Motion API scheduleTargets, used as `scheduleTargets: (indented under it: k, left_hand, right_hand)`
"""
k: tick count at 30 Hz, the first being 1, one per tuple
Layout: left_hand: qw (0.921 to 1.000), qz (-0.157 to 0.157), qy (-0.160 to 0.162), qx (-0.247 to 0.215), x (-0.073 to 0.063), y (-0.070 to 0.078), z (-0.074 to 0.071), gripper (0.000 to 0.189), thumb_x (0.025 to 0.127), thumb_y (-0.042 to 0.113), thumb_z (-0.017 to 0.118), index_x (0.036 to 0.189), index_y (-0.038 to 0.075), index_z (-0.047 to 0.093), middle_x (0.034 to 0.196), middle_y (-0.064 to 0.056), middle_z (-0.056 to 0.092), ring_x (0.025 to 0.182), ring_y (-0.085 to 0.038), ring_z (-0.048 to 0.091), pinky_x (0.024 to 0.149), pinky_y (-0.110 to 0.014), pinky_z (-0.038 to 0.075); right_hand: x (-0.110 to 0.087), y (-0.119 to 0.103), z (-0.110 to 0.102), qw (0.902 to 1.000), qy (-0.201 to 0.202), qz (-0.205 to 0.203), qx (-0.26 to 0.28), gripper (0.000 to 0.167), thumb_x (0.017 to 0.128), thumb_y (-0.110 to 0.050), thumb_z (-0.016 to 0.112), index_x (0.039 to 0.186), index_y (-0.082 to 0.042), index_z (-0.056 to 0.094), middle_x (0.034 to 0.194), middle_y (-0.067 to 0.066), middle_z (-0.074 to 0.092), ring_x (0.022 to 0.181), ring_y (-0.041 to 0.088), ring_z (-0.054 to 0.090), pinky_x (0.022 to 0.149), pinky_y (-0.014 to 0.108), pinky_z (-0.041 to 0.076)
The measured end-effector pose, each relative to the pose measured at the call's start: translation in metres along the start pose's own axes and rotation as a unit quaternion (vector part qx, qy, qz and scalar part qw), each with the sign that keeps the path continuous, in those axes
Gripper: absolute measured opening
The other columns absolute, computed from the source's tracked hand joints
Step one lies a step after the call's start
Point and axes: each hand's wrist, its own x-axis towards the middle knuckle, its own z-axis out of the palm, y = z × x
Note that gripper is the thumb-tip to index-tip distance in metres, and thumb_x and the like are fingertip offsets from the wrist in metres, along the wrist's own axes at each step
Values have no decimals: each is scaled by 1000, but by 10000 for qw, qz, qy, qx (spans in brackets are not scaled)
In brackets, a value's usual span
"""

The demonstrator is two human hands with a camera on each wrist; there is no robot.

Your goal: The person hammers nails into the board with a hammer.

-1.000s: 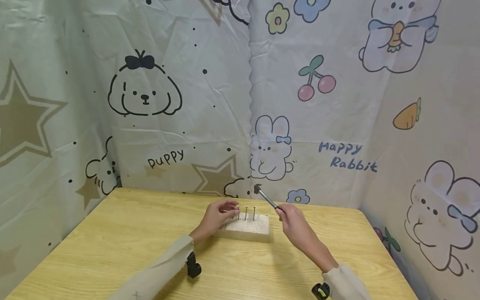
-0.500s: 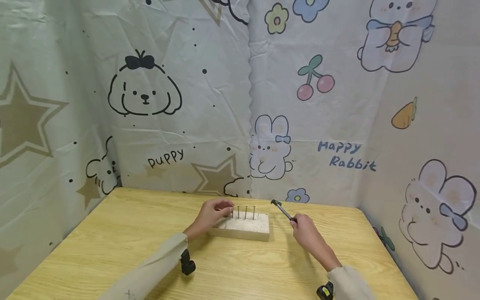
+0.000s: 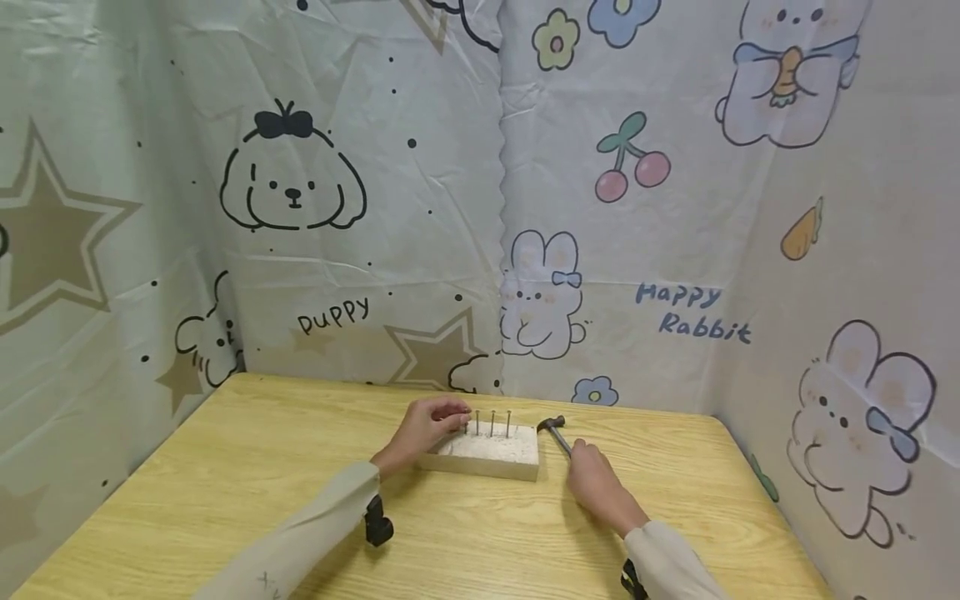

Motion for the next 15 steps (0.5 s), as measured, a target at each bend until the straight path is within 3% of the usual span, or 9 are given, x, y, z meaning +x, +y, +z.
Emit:
scheduleTargets:
  k: [4,8,11,15]
  left_hand:
    - [9997,95,235,2,0,0,3,11,99,7,73,107,2,78,102,-10,79,87,-19,74,74,-19,57]
    - [9995,152,261,-6,-1,1,4,11,99,7,73,108,3,77,103,-11,79,88,-19,74,75,-20,58]
    - [9998,156,52,65,-4,6,0,22,100,10,73,120,3,74,114,-14,77,100,-26,74,85,-31,61]
    - [9980,189,-393,449,-12,22,-19,45,101,20,73,144,12,63,141,-14,66,126,-31,65,104,-50,55]
  right_hand:
    - [6,-6,1,9983,163,-74,-551,15,98,2,60,83,3,58,70,10,55,61,19,50,52,33,43]
    - [10,-8,-1,9967,77,-55,-809,24,99,-4,64,77,-4,54,67,6,51,59,18,47,51,32,40]
    - [10,-8,-9,9974,169,-110,-693,22,100,-8,67,81,-4,59,71,7,54,59,17,50,51,32,41]
    - [6,-8,-31,9947,803,-523,-370,12,102,-11,67,97,0,68,89,12,67,73,25,64,59,40,54]
